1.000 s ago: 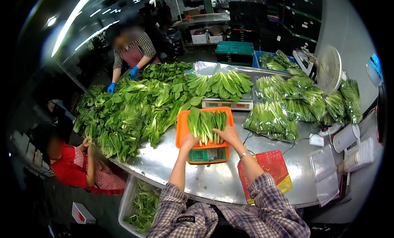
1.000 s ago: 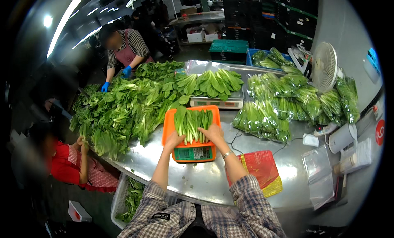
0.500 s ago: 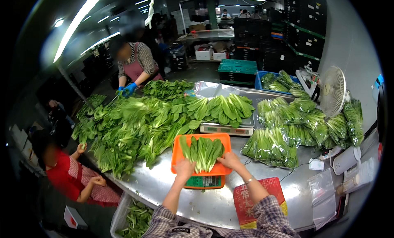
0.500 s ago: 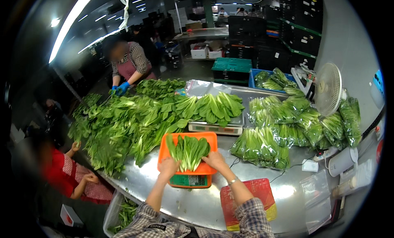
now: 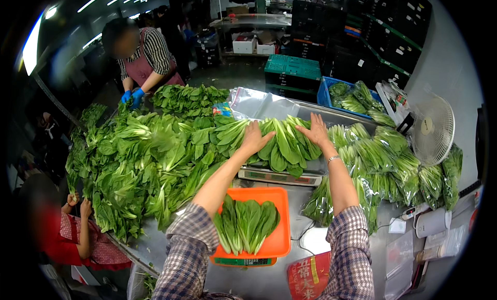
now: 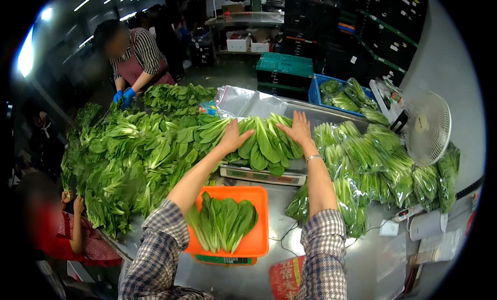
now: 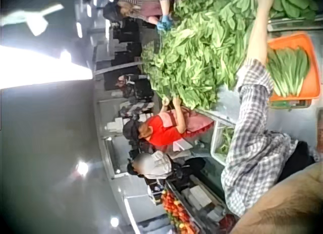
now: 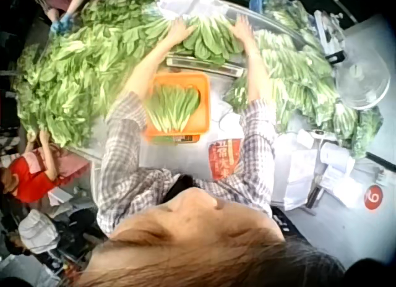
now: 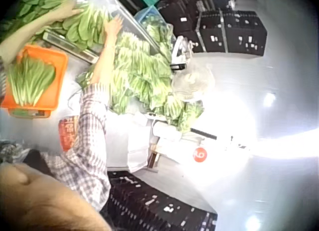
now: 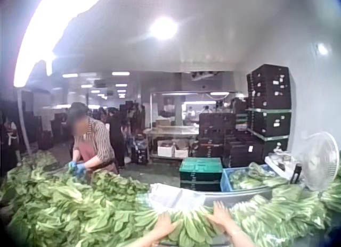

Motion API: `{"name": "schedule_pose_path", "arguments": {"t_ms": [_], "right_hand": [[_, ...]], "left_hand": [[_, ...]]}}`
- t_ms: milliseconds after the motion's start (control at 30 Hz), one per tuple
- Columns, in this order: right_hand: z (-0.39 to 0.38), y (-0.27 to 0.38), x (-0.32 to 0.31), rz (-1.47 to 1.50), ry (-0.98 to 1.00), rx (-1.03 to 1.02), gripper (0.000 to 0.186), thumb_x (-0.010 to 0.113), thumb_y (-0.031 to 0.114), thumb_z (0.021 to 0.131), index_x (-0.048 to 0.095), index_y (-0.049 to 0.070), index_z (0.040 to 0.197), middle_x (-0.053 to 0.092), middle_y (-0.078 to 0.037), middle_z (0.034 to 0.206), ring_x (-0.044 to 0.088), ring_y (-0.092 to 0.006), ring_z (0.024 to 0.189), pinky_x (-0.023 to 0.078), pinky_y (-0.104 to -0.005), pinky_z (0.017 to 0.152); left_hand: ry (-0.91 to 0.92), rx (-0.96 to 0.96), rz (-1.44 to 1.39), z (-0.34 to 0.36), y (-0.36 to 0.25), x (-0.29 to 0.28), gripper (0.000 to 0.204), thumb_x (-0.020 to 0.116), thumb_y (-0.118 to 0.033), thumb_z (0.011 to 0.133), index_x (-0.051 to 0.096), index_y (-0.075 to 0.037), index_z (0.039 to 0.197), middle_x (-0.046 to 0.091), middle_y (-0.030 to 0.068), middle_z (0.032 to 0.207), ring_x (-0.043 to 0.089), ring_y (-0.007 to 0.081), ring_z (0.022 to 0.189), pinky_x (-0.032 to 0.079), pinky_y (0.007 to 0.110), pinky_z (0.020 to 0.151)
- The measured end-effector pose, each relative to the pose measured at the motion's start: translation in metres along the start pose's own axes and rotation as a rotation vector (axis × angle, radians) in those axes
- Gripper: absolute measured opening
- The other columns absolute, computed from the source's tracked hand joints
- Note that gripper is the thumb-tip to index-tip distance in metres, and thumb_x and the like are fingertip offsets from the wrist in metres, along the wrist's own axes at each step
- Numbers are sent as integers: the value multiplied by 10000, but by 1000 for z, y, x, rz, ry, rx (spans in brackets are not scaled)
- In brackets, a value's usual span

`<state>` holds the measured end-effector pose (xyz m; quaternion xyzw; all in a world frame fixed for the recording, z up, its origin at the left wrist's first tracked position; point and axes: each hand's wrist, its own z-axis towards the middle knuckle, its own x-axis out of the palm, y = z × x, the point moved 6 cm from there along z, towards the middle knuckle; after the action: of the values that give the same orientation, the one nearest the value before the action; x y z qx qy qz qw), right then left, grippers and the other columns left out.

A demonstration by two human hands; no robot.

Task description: The person selects bunches of leafy green vegetables, weighs them on a digital scale, and places them into plastic bags. The person then seals the bags and sets them aside on the counter. The process is repeated for multiple bunches of vegetables.

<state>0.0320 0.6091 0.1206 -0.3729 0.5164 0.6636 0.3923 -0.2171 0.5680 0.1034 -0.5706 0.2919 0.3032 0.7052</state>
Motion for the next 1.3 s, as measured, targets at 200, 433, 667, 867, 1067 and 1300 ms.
{"name": "schedule_pose_path", "arguments": {"t_ms": [200, 433, 667, 867, 1067, 1300], "right_hand": [[-2, -4, 42, 153, 259, 127, 1125, 612, 690, 633, 223, -55, 1381, 325, -247, 1386, 310, -347, 1302, 287, -385, 1058], [10, -9, 61, 198, 384, 226, 1051, 698, 679, 543, 455, -70, 1239, 518, -252, 1216, 524, -335, 1122, 413, -355, 956], [-3, -8, 66, 563, 241, 220, 891, 780, 502, 591, 462, -4, 1252, 556, -184, 1193, 543, -285, 1104, 422, -336, 935], [-15, 6, 58, 385, 166, 306, 1018, 755, 578, 558, 387, -3, 1308, 533, -203, 1219, 521, -316, 1136, 410, -353, 957], [-14, 9, 62, 345, 250, 302, 1172, 699, 704, 495, 311, 2, 1349, 438, -237, 1302, 388, -372, 1245, 341, -433, 1013], [-30, 34, 56, 473, 171, 214, 1012, 740, 571, 558, 376, -14, 1299, 570, -203, 1160, 550, -312, 1091, 422, -352, 934]], "left_hand": [[129, -259, 40, 25, 8, 57, 1095, 565, -647, 725, 5, -11, 1420, 48, 317, 1443, 19, 430, 1356, 103, 552, 1063], [129, -220, -58, 33, 18, 73, 1044, 576, -596, 746, 35, -11, 1420, 66, 273, 1460, 14, 402, 1365, 105, 548, 1067], [118, -172, -58, 31, 17, 67, 1022, 598, -581, 750, 94, 23, 1404, 146, 268, 1439, 108, 408, 1341, 143, 493, 1073], [74, -77, 411, 29, -16, -22, 1018, 578, -626, 744, 160, 52, 1378, 264, 246, 1400, 233, 394, 1299, 229, 511, 1041], [147, -466, 30, 63, 83, 8, 1204, 512, -809, 625, 119, 27, 1396, 357, 272, 1348, 356, 389, 1250, 289, 568, 977], [77, -469, 188, 36, 30, -2, 1170, 551, -779, 623, 154, 7, 1394, 409, 239, 1302, 394, 352, 1206, 314, 535, 946]]}}
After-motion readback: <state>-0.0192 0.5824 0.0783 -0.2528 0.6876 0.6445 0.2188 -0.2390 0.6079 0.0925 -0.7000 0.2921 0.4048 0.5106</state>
